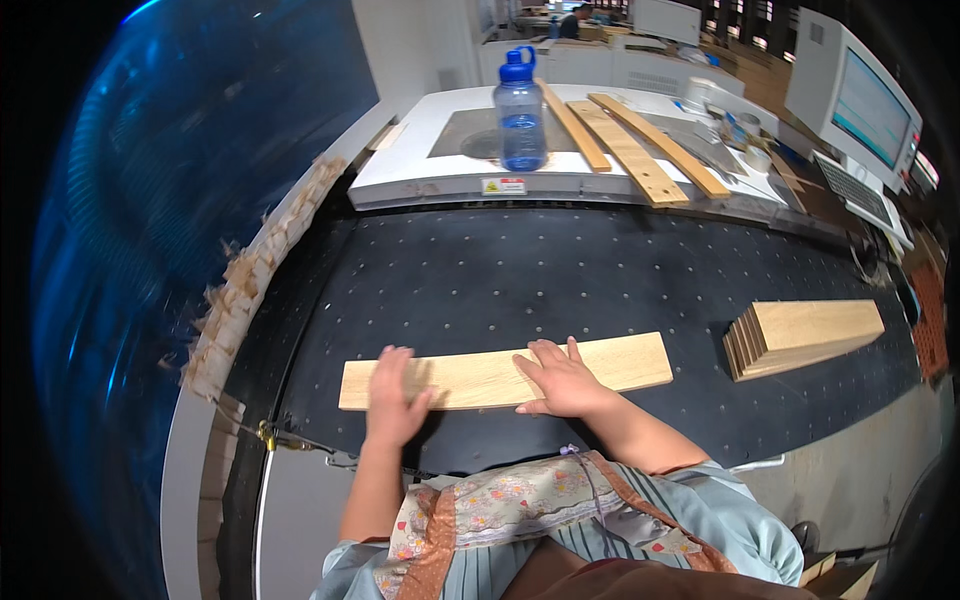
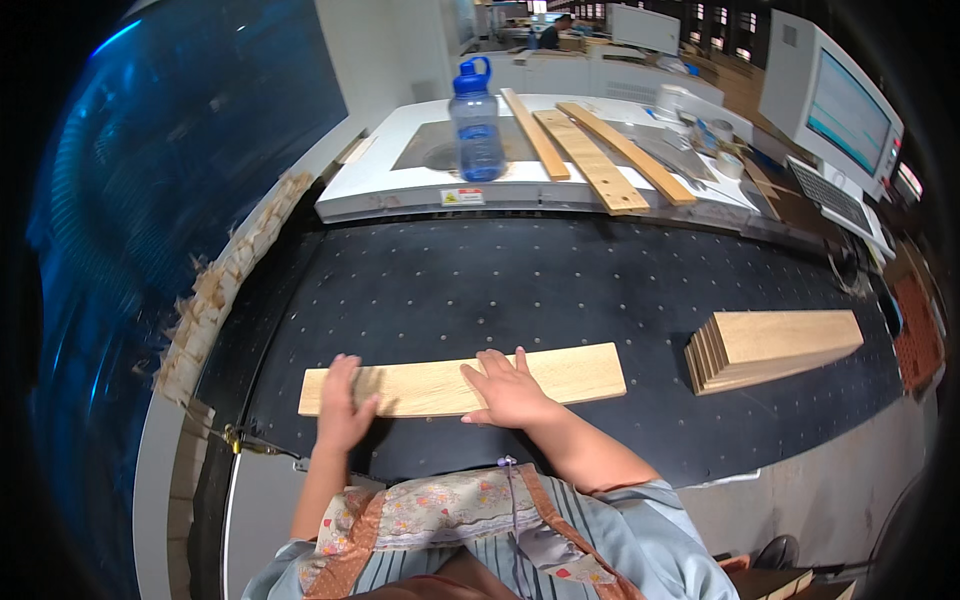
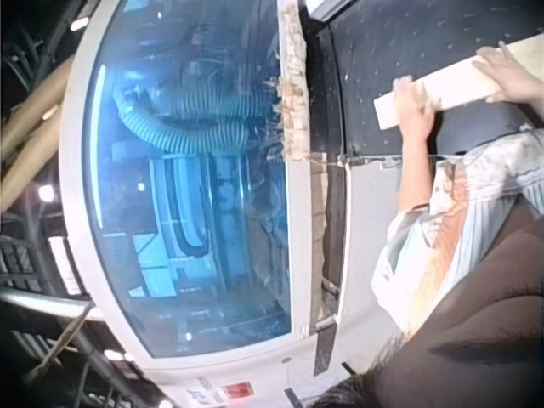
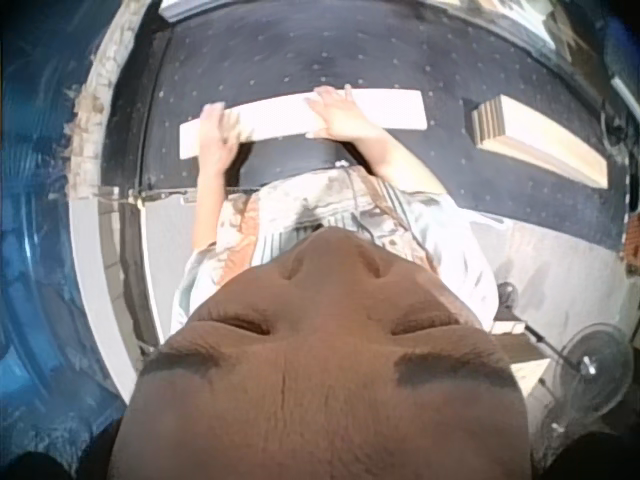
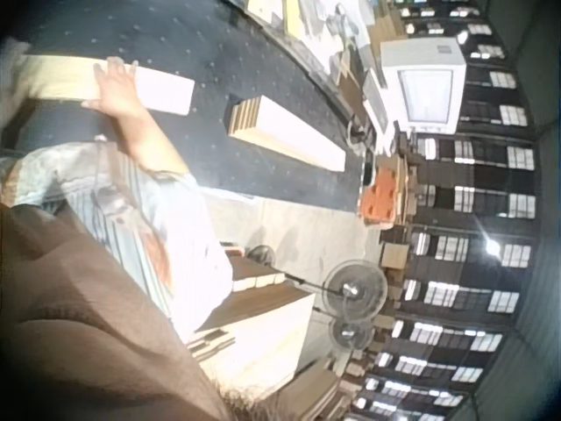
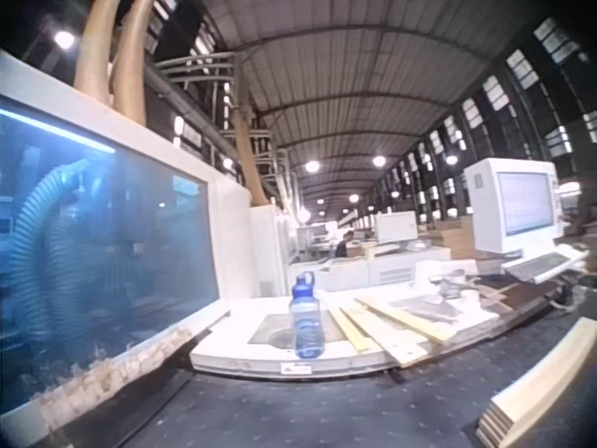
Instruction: The person picks up wooden boards from a stack, places them on a table, and uses a handheld scraper tool to scrape the edges of a board before moving it to a different stack.
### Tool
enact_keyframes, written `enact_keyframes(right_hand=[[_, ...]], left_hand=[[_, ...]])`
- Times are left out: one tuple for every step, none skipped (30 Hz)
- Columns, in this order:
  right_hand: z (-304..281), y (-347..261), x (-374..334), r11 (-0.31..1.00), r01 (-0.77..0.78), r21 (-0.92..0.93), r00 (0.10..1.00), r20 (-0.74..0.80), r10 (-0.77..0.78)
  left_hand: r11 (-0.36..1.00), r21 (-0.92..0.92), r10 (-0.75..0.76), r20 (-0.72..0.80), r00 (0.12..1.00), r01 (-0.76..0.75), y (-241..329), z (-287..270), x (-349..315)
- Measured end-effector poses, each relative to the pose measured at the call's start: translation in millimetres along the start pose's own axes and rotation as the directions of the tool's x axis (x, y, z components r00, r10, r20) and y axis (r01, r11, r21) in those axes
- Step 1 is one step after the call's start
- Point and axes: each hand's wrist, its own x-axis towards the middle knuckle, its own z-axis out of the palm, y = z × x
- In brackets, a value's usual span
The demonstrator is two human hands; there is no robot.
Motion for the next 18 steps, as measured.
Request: enact_keyframes(right_hand=[[1, 1, 0, 1.000, 0.001, 0.003, 1.000, -0.002, -0.001], [3, 3, 0, 1.000, 0.004, 0.002, 1.000, -0.005, -0.004], [1, 1, 1, 1.000, 0.010, -0.005, 1.000, -0.004, -0.010], [1, -1, 1, 1.000, 0.018, -0.012, 1.000, -0.003, -0.018], [1, -2, 2, 0.999, 0.029, -0.020, 1.000, 0.001, -0.029], [4, -1, 2, 0.999, 0.042, -0.021, 0.999, -0.018, -0.042], [3, 1, 3, 0.999, 0.036, -0.033, 0.999, -0.030, -0.037], [4, 2, 1, 0.999, 0.032, -0.040, 0.999, -0.028, -0.033], [4, 1, 1, 0.998, 0.032, -0.046, 0.999, -0.025, -0.033], [2, 1, 1, 0.998, 0.027, -0.051, 0.999, -0.017, -0.028], [2, 0, 1, 0.999, 0.024, -0.049, 1.000, -0.020, -0.025], [2, 0, 0, 0.999, 0.023, -0.045, 0.999, -0.022, -0.024], [2, 0, 1, 0.999, 0.025, -0.042, 0.999, -0.024, -0.026], [3, 1, 1, 0.999, 0.031, -0.036, 0.999, -0.033, -0.032], [3, 3, 0, 0.999, 0.032, -0.034, 0.999, -0.038, -0.033], [4, 5, 0, 0.999, 0.034, -0.033, 0.998, -0.042, -0.035], [4, 3, 1, 0.999, 0.034, -0.025, 0.998, -0.044, -0.035], [2, 0, 1, 0.999, 0.033, -0.018, 0.998, -0.046, -0.034]], left_hand=[[0.989, -0.041, 0.146, 0.025, 0.989, -0.145, 12, 11, 9], [0.978, -0.070, 0.205, 0.116, 0.972, -0.197, 31, 20, 17], [0.976, -0.004, 0.214, 0.232, 0.949, -0.218, 42, 32, 20], [0.974, 0.027, 0.208, 0.295, 0.933, -0.226, 50, 43, 20], [0.971, 0.059, 0.195, 0.355, 0.914, -0.230, 52, 53, 17], [0.970, 0.078, 0.185, 0.381, 0.906, -0.231, 51, 62, 14], [0.968, 0.100, 0.171, 0.405, 0.898, -0.229, 49, 68, 13], [0.964, 0.109, 0.175, 0.419, 0.891, -0.241, 48, 69, 12], [0.964, 0.099, 0.186, 0.413, 0.891, -0.247, 47, 70, 12], [0.964, 0.091, 0.194, 0.407, 0.893, -0.251, 47, 70, 13], [0.965, 0.084, 0.197, 0.398, 0.896, -0.249, 47, 70, 13], [0.965, 0.085, 0.194, 0.407, 0.892, -0.248, 48, 70, 14], [0.965, 0.088, 0.188, 0.417, 0.889, -0.246, 48, 68, 17], [0.967, 0.090, 0.180, 0.425, 0.887, -0.239, 49, 67, 19], [0.967, 0.079, 0.181, 0.457, 0.871, -0.242, 51, 66, 24], [0.967, 0.067, 0.182, 0.488, 0.854, -0.244, 53, 64, 32], [0.969, 0.060, 0.178, 0.513, 0.840, -0.241, 52, 62, 38], [0.962, 0.051, 0.205, 0.511, 0.835, -0.268, 50, 61, 41]])
